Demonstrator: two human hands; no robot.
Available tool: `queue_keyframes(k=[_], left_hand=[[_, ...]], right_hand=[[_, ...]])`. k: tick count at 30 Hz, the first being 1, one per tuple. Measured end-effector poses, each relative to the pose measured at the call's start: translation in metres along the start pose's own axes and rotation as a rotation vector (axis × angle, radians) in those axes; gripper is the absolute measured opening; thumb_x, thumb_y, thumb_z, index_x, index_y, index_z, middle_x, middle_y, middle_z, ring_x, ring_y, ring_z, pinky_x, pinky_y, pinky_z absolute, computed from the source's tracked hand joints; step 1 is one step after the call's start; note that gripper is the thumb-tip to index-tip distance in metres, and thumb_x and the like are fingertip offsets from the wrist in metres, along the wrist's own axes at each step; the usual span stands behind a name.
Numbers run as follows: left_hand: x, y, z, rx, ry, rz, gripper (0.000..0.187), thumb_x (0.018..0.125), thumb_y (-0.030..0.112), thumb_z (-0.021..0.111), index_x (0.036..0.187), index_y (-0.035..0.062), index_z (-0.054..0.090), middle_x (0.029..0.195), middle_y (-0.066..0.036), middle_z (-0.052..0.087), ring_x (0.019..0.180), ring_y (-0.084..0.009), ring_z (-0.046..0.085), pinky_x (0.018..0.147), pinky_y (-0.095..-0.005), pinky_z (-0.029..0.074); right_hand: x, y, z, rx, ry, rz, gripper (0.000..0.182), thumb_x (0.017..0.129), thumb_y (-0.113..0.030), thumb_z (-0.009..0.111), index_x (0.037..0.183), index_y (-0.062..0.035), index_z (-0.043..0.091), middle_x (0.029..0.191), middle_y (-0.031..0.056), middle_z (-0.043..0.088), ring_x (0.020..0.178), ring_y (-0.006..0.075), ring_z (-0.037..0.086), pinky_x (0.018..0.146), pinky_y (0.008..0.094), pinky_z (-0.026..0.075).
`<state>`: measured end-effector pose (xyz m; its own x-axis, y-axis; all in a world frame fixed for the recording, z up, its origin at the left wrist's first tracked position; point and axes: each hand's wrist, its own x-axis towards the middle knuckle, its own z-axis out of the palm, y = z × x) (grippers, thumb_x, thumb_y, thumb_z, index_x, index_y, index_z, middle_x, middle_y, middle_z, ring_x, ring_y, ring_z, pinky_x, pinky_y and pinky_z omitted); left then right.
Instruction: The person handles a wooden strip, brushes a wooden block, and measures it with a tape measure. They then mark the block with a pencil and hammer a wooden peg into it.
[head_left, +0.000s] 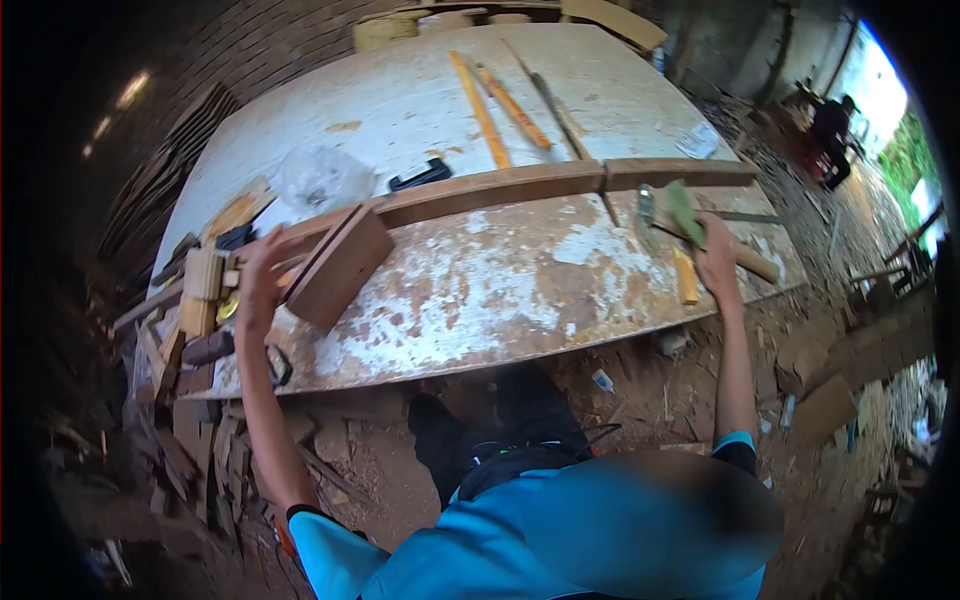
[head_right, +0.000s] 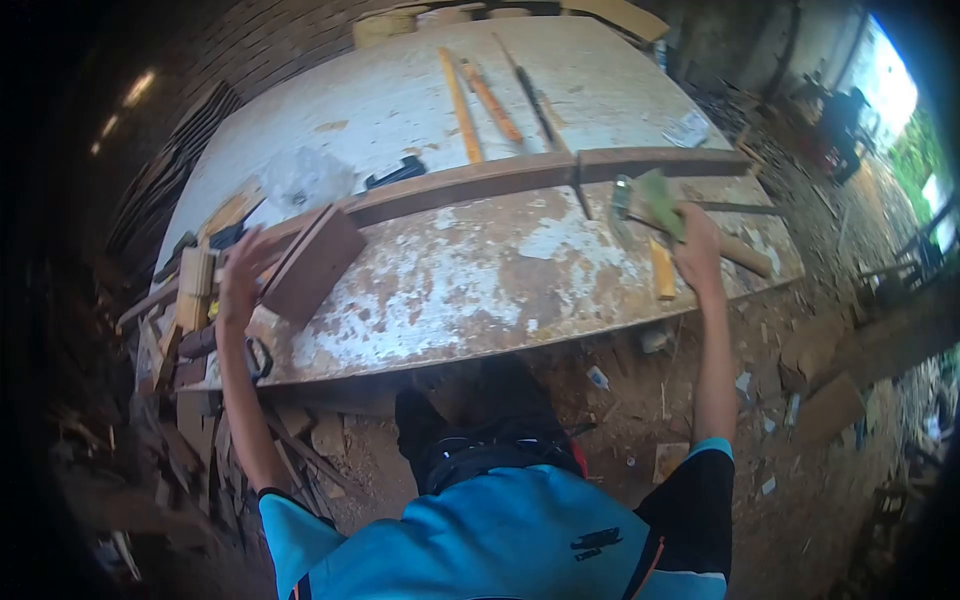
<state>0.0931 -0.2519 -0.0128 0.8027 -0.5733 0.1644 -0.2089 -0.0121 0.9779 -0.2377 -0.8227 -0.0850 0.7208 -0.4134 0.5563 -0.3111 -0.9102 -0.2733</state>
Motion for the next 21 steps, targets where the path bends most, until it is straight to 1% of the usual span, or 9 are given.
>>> queue_keyframes(k=[1,2,4,6,8,11,13,16,21], left_hand=[[0.001,0.014,0.006,0.095,-0.122,-0.139,0.072,0.083,0.047,0.055,0.138,0.0055,0.035,0.130,-0.015,0.047,0.118,-0.0256,0.046,0.101,-0.0395,0.032],[-0.001,0.017,0.019,0.322,-0.089,-0.208,0.070,0.079,0.035,0.064,0.136,0.0029,0.039,0.129,-0.014,0.049,0.116,-0.0253,0.049,0.098,-0.0368,0.035],[-0.008,0.025,0.049,0.823,-0.115,-0.035,0.073,0.068,0.023,0.069,0.132,0.0008,0.042,0.115,-0.018,0.059,0.100,-0.0229,0.060,0.084,-0.0318,0.046],[-0.022,0.023,0.087,0.952,0.082,0.003,0.062,0.067,0.019,0.065,0.126,0.0061,0.048,0.096,-0.020,0.065,0.085,-0.0287,0.066,0.076,-0.0376,0.050],[-0.042,0.022,0.111,1.016,0.061,0.193,0.055,0.068,0.015,0.065,0.121,0.0118,0.052,0.093,-0.017,0.065,0.083,-0.0345,0.064,0.069,-0.0414,0.051],[-0.062,0.014,0.149,0.982,0.036,0.368,0.050,0.070,0.010,0.062,0.118,0.0138,0.051,0.103,-0.014,0.063,0.080,-0.0340,0.064,0.067,-0.0414,0.052],[-0.065,0.010,0.166,1.118,0.015,0.425,0.047,0.072,0.010,0.060,0.118,0.0116,0.050,0.115,-0.011,0.058,0.090,-0.0321,0.062,0.067,-0.0416,0.053],[-0.070,-0.002,0.175,1.247,0.047,0.629,0.046,0.073,0.019,0.065,0.116,0.0110,0.051,0.109,-0.007,0.058,0.093,-0.0259,0.060,0.072,-0.0384,0.051],[-0.072,-0.026,0.166,1.261,0.070,0.864,0.038,0.071,0.031,0.069,0.103,0.0131,0.059,0.097,-0.005,0.060,0.083,-0.0217,0.059,0.076,-0.0331,0.047]], right_hand=[[-0.002,0.006,0.004,0.036,0.045,0.027,0.033,0.082,-0.011,0.053,0.114,-0.0055,0.049,0.116,0.0183,0.050,0.109,0.0382,0.046,0.090,0.0441,0.036],[-0.004,0.015,0.009,0.076,0.086,0.052,0.029,0.086,-0.012,0.051,0.114,-0.0049,0.048,0.116,0.0202,0.049,0.109,0.0393,0.045,0.090,0.0438,0.036],[-0.010,0.043,0.022,0.122,0.185,0.044,0.029,0.095,-0.019,0.046,0.119,-0.0034,0.045,0.115,0.0177,0.050,0.109,0.0341,0.048,0.095,0.0402,0.035],[-0.013,0.025,0.015,0.151,0.213,0.000,0.029,0.091,-0.007,0.046,0.120,-0.0033,0.043,0.115,0.0175,0.049,0.111,0.0341,0.048,0.097,0.0395,0.035],[-0.008,-0.019,0.004,0.131,0.144,-0.172,0.047,0.073,0.011,0.043,0.117,-0.0035,0.046,0.117,0.0216,0.048,0.116,0.0398,0.043,0.098,0.0427,0.033],[0.004,-0.080,-0.001,0.135,-0.061,-0.312,0.052,0.062,0.015,0.041,0.110,-0.0030,0.050,0.117,0.0197,0.048,0.114,0.0393,0.044,0.098,0.0437,0.034],[0.012,-0.115,0.003,0.036,-0.126,-0.394,0.045,0.065,0.011,0.045,0.105,-0.0045,0.057,0.117,0.0181,0.050,0.111,0.0370,0.047,0.096,0.0425,0.035],[0.020,-0.138,0.011,-0.021,-0.217,-0.461,0.043,0.069,0.007,0.048,0.107,-0.0078,0.060,0.117,0.0168,0.052,0.109,0.0344,0.049,0.094,0.0408,0.036],[0.014,-0.139,0.029,0.056,-0.414,-0.330,0.047,0.069,0.007,0.048,0.111,-0.0092,0.060,0.119,0.0145,0.052,0.111,0.0342,0.048,0.095,0.0402,0.037]])
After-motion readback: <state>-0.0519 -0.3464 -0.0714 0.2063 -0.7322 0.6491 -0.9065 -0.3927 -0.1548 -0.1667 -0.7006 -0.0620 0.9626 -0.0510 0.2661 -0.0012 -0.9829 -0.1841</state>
